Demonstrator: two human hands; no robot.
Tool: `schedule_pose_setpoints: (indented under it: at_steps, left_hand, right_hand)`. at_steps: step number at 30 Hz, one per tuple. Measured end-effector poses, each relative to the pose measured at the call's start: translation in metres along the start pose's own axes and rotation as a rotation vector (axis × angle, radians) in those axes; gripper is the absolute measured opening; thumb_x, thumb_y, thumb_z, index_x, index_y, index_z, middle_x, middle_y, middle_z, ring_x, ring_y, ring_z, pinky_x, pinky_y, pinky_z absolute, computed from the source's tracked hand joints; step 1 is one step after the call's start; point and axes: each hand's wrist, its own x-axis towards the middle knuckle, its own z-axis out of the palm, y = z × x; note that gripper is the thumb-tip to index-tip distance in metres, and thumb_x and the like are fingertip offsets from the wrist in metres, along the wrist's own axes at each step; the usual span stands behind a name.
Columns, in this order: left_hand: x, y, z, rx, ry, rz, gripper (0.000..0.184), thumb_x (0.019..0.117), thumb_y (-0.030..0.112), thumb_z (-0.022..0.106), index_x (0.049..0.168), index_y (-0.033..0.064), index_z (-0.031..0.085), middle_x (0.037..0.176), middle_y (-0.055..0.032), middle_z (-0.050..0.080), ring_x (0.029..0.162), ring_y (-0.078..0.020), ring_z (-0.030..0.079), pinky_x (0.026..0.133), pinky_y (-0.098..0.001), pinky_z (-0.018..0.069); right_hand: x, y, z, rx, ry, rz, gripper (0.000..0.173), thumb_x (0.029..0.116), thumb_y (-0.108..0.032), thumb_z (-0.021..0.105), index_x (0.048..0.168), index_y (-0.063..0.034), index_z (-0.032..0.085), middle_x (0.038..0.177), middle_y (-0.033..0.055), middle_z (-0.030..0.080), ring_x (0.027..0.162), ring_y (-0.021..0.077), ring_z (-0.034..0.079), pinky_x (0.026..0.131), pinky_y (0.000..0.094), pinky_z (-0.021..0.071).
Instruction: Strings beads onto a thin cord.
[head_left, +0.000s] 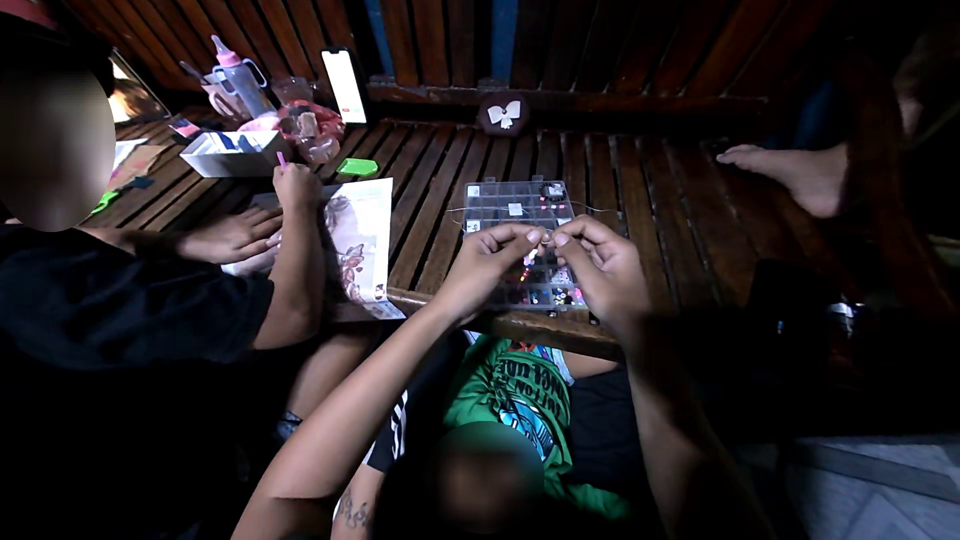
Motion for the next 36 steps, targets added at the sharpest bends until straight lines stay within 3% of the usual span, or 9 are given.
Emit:
schedule_pose_setpoints:
  at_steps: [14, 20, 22, 24, 29, 33, 36]
  left_hand:
    - [-0.001, -0.001, 0.002, -0.056, 0.014, -0.064, 0.021, 0.1066, 0.010, 0.049, 0.103, 0.0068, 0.069, 0.087, 0.0042, 0.064, 0.076, -0.0023, 0.060, 0.071, -0.0190, 0.0530]
    - [-0.001, 0.001, 0.000, -0.081, 0.011, -0.037, 0.020, 0.1057, 0.009, 0.050, 0.104, 0.0052, 0.070, 0.088, 0.0029, 0.065, 0.078, -0.0030, 0.060, 0.073, -0.0198, 0.0528]
    - [-0.003, 0.007, 0.003, -0.047, 0.055, -0.075, 0.020, 0.1060, 0.009, 0.051, 0.102, 0.0065, 0.070, 0.087, 0.0033, 0.065, 0.076, -0.0031, 0.060, 0.073, -0.0198, 0.0528]
    - [-0.006, 0.014, 0.008, -0.015, 0.124, -0.125, 0.020, 0.1067, 0.010, 0.050, 0.099, 0.0078, 0.068, 0.083, 0.0039, 0.063, 0.074, -0.0026, 0.058, 0.069, -0.0186, 0.0514]
    - [0.004, -0.007, 0.000, 0.040, 0.155, -0.007, 0.019, 0.1058, 0.012, 0.053, 0.104, 0.0059, 0.070, 0.090, 0.0024, 0.065, 0.077, -0.0031, 0.060, 0.071, -0.0199, 0.0523]
    - [0.007, -0.011, 0.003, 0.216, 0.226, 0.065, 0.014, 0.1040, 0.012, 0.058, 0.105, 0.0049, 0.070, 0.090, 0.0030, 0.065, 0.077, 0.0000, 0.059, 0.072, -0.0174, 0.0508]
    - [0.008, -0.014, 0.007, 0.268, 0.260, 0.095, 0.013, 0.1035, 0.012, 0.059, 0.105, 0.0041, 0.070, 0.087, 0.0024, 0.065, 0.073, 0.0004, 0.058, 0.068, -0.0161, 0.0498]
  right_hand:
    - [-0.002, 0.000, 0.005, 0.041, 0.018, 0.062, 0.010, 0.1013, -0.009, 0.057, 0.102, -0.0052, 0.065, 0.090, -0.0073, 0.067, 0.073, -0.0074, 0.059, 0.068, 0.0107, 0.0503]
    - [-0.001, 0.003, 0.006, 0.124, 0.048, 0.016, 0.021, 0.0985, -0.007, 0.058, 0.119, -0.0054, 0.061, 0.093, -0.0071, 0.069, 0.076, -0.0031, 0.064, 0.071, 0.0156, 0.0550]
    - [-0.001, 0.004, 0.008, 0.116, 0.128, -0.003, 0.025, 0.0972, -0.008, 0.060, 0.121, -0.0042, 0.061, 0.102, -0.0034, 0.065, 0.077, -0.0027, 0.061, 0.069, 0.0147, 0.0536]
    - [-0.004, 0.006, 0.010, 0.092, 0.233, -0.038, 0.025, 0.0965, -0.010, 0.062, 0.120, -0.0024, 0.060, 0.117, 0.0001, 0.060, 0.086, -0.0029, 0.062, 0.076, 0.0145, 0.0552]
    - [-0.012, 0.015, 0.022, -0.020, 0.502, -0.258, 0.016, 0.0942, -0.008, 0.067, 0.109, -0.0032, 0.062, 0.112, -0.0013, 0.057, 0.091, -0.0029, 0.058, 0.080, 0.0128, 0.0519]
    - [-0.018, 0.019, 0.026, -0.084, 0.470, -0.309, 0.005, 0.1007, -0.016, 0.064, 0.106, -0.0142, 0.063, 0.105, -0.0080, 0.061, 0.094, -0.0056, 0.060, 0.083, 0.0127, 0.0529]
    - [-0.022, 0.023, 0.028, -0.122, 0.439, -0.268, 0.010, 0.1015, -0.018, 0.063, 0.107, -0.0111, 0.068, 0.104, -0.0035, 0.061, 0.095, -0.0026, 0.060, 0.084, 0.0139, 0.0518]
